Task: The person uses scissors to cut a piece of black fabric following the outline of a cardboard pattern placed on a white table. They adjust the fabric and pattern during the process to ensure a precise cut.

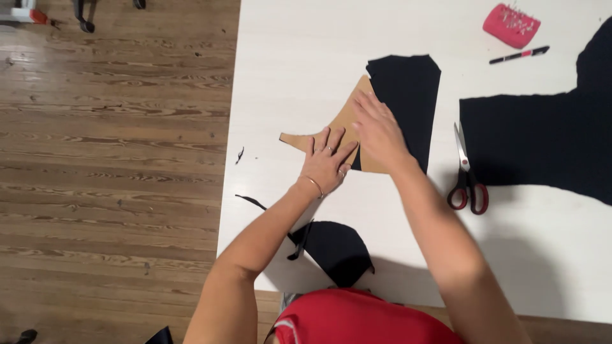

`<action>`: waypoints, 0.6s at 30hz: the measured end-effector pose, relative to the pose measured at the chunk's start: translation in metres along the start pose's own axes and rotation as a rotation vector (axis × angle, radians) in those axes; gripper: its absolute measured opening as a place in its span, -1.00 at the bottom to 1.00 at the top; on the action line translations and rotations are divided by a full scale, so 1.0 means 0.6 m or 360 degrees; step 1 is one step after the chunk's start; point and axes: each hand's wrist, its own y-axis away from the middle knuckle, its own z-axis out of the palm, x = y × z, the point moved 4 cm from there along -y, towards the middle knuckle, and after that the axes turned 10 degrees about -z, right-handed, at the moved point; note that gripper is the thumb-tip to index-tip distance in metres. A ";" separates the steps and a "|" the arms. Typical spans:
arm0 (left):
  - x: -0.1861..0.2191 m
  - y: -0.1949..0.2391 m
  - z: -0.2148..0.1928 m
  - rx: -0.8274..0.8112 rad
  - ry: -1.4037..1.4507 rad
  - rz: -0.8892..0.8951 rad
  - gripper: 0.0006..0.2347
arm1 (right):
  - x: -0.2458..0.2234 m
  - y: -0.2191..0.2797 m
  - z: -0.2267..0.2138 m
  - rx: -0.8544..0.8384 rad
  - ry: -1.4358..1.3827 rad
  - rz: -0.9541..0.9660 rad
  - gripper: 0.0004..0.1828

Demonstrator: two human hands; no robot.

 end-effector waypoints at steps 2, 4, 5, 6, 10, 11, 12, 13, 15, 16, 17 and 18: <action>0.001 0.000 -0.005 -0.0024 0.0005 0.0000 -0.45 | 0.011 -0.028 0.044 -0.0292 0.0059 0.0180 -0.40; 0.000 0.006 -0.009 -0.0071 -0.0013 0.0000 -0.49 | 0.042 -0.017 0.092 -0.0242 0.0277 0.0381 -0.26; 0.001 0.006 -0.013 -0.0070 -0.0008 -0.0005 -0.49 | 0.042 -0.019 0.089 -0.0246 0.0278 0.0375 -0.26; 0.003 0.006 -0.015 -0.0087 0.0006 0.0001 -0.49 | 0.040 -0.021 0.085 -0.0217 0.0302 0.0366 -0.25; -0.001 0.011 -0.014 -0.0098 0.0020 -0.0020 -0.49 | 0.034 -0.025 0.086 -0.0217 0.0272 0.0345 -0.25; -0.005 0.008 -0.008 -0.0106 0.0024 -0.0048 -0.49 | 0.043 -0.026 0.087 -0.0232 0.0253 0.0328 -0.25; -0.007 0.007 -0.004 -0.0070 0.0019 -0.0044 -0.49 | 0.052 -0.026 0.086 -0.0218 0.0079 0.0362 -0.27; -0.004 0.000 -0.001 -0.0031 0.0009 -0.0017 -0.49 | 0.067 -0.023 0.081 -0.0193 -0.0083 0.0413 -0.28; -0.007 0.008 0.005 -0.0027 0.0027 -0.0019 -0.48 | -0.032 -0.006 -0.041 0.0213 -0.0484 0.0383 -0.56; -0.005 0.005 0.004 -0.0017 0.0046 -0.0016 -0.48 | -0.075 0.004 -0.112 0.0626 -0.0872 0.0336 -0.78; -0.008 0.004 0.007 -0.0021 0.0038 0.0007 -0.48 | -0.160 0.015 -0.170 0.0644 -0.0860 0.0350 -0.78; -0.009 0.002 0.006 0.0086 0.0050 0.0001 -0.47 | -0.250 0.047 -0.213 0.0372 -0.0380 0.0439 -0.83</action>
